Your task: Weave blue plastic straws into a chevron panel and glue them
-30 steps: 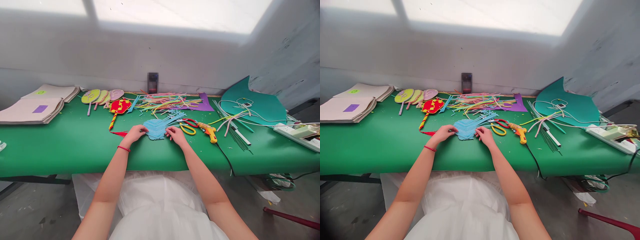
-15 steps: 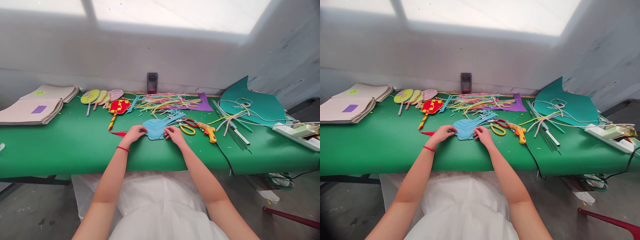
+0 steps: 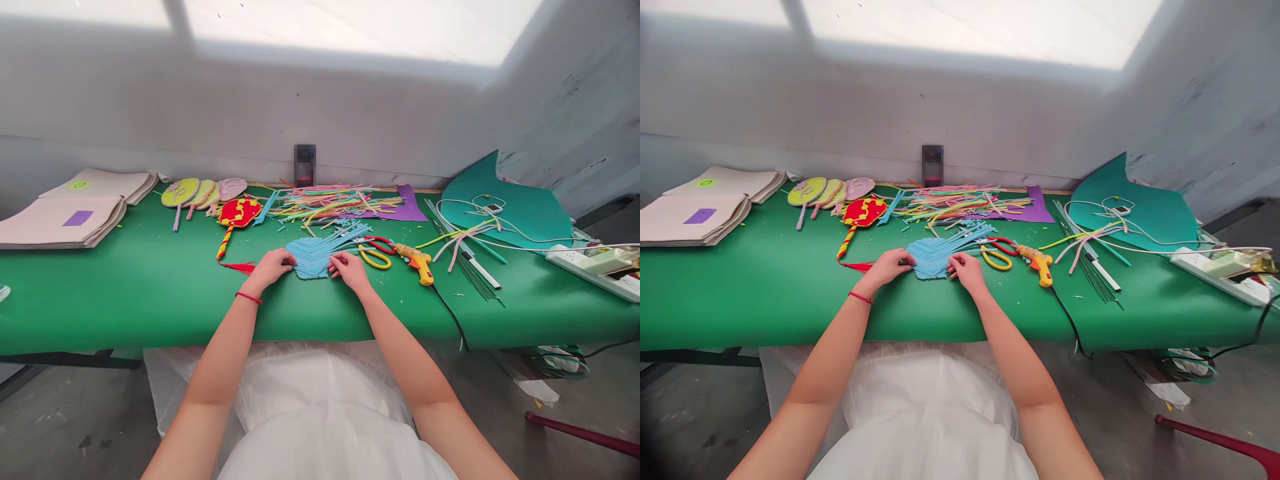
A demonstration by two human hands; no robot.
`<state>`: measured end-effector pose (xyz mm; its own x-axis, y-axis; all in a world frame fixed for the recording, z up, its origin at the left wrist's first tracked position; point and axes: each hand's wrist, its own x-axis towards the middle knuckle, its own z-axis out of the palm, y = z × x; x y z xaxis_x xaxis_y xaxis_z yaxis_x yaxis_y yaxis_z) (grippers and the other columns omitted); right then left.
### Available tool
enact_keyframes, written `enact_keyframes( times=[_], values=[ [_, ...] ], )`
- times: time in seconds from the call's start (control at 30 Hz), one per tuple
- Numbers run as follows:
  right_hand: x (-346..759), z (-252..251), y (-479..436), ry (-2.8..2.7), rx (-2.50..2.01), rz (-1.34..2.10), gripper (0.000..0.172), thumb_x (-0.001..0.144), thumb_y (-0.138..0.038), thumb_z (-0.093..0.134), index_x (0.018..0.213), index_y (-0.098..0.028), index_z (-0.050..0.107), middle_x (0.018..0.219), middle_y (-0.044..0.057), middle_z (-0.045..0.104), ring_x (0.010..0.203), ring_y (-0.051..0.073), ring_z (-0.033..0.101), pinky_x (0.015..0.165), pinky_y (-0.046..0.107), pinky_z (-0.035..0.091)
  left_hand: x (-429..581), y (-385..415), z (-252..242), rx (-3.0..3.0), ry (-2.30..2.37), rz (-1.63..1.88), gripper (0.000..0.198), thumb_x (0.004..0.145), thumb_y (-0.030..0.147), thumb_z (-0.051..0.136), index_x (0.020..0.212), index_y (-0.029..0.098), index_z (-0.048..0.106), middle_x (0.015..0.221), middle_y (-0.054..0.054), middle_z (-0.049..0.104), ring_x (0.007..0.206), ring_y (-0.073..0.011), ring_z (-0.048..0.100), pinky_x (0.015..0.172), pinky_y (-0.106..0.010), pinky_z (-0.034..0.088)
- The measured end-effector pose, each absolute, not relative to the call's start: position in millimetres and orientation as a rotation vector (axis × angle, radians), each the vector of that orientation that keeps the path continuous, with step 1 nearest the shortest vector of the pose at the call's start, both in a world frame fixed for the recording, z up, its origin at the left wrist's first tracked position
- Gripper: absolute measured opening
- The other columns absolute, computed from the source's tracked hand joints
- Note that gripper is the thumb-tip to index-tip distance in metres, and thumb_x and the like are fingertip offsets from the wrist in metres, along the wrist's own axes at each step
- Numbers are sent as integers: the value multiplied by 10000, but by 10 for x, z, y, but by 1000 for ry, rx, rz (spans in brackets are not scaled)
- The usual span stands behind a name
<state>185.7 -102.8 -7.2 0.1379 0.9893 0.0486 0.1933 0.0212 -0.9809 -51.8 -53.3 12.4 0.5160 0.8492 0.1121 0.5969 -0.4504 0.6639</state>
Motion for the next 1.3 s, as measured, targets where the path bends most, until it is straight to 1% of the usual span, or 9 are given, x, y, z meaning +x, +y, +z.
enact_keyframes(
  times=[0.27,0.47,0.77,0.93,1.1,1.2,1.3],
  values=[
    [1857,-58,-1047,-1275,-1427,955,276,742,-443,635,773,-170,606,672,41,640,590,133,608,470,236,532,-517,-519,98,2228,1172,605,152,725,120,578,823,190,671,880,-34,625,823,-164,600,770,-294,484],
    [1875,-65,-1071,-1336,-1466,898,223,765,-403,582,781,-183,617,698,39,660,616,136,611,457,217,499,-517,-531,117,2242,1170,602,152,735,137,561,820,194,673,879,-37,629,821,-168,600,773,-301,487],
    [1877,-37,-1097,-1387,-1511,833,224,763,-407,559,786,-194,624,712,40,672,644,152,603,453,224,473,-516,-544,143,2270,1154,586,172,735,119,538,824,188,668,882,-45,632,816,-172,599,770,-307,484],
    [1870,-15,-1110,-1378,-1518,836,232,758,-417,562,779,-196,627,708,38,672,636,154,596,459,233,473,-520,-538,153,2274,1155,611,152,762,178,552,843,202,678,895,-38,625,831,-171,595,797,-310,475],
    [1867,-5,-1116,-1367,-1528,843,218,757,-407,562,769,-199,625,706,39,670,636,154,591,450,229,460,-399,-613,192,2384,1059,754,125,806,221,564,862,217,675,902,-33,599,876,-172,572,806,-298,455],
    [1865,-3,-1113,-1366,-1539,840,213,758,-399,561,765,-197,625,700,39,668,635,153,588,452,229,456,-292,-691,215,2512,966,711,119,817,197,569,870,213,674,913,-40,601,901,-181,564,820,-302,442],
    [1867,-13,-1108,-1370,-1541,840,218,759,-405,563,768,-196,626,702,38,667,629,152,585,455,230,454,-221,-742,222,2586,950,621,129,811,166,581,884,211,678,915,-47,605,887,-184,567,808,-301,439]
  ],
)
